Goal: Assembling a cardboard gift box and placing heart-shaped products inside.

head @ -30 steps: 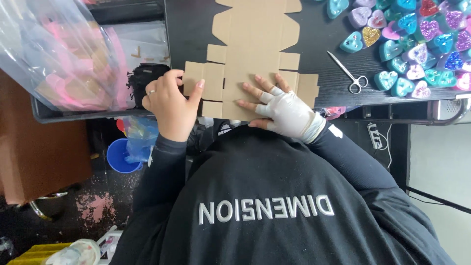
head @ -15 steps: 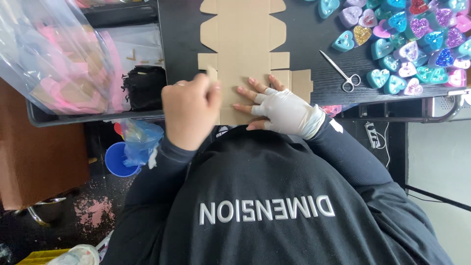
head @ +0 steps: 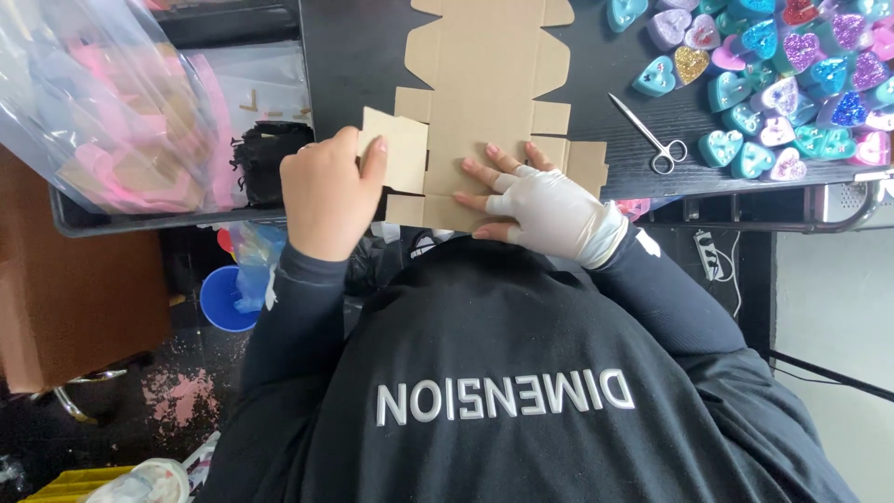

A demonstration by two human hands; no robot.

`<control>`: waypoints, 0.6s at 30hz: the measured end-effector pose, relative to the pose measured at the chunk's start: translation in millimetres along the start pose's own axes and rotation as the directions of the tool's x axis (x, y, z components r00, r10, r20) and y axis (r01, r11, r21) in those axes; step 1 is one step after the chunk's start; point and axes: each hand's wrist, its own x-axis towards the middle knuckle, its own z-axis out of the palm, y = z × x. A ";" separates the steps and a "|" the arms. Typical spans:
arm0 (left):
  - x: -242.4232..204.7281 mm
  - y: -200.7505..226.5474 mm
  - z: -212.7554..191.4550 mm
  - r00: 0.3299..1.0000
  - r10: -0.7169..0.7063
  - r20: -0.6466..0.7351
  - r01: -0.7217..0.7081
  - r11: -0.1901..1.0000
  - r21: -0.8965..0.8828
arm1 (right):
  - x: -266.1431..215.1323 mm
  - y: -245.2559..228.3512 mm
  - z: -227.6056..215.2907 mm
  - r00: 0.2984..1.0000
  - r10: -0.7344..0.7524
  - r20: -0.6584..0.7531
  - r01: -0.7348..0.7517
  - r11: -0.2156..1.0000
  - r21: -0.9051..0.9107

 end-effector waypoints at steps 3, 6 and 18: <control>-8.5 -9.9 3.3 0.984 -0.128 0.125 0.139 0.987 -0.084 | 0.4 5.1 0.0 0.999 -0.014 0.035 0.016 0.998 -0.061; -13.1 -13.0 9.7 0.984 -0.136 0.113 0.143 0.989 -0.050 | 14.8 -1.0 -7.4 0.988 0.113 0.104 -0.099 0.987 -0.128; -19.9 -24.1 22.4 0.986 -0.144 0.083 0.151 0.985 -0.088 | 67.1 -25.6 22.9 0.999 -0.036 -0.013 0.032 0.971 -0.235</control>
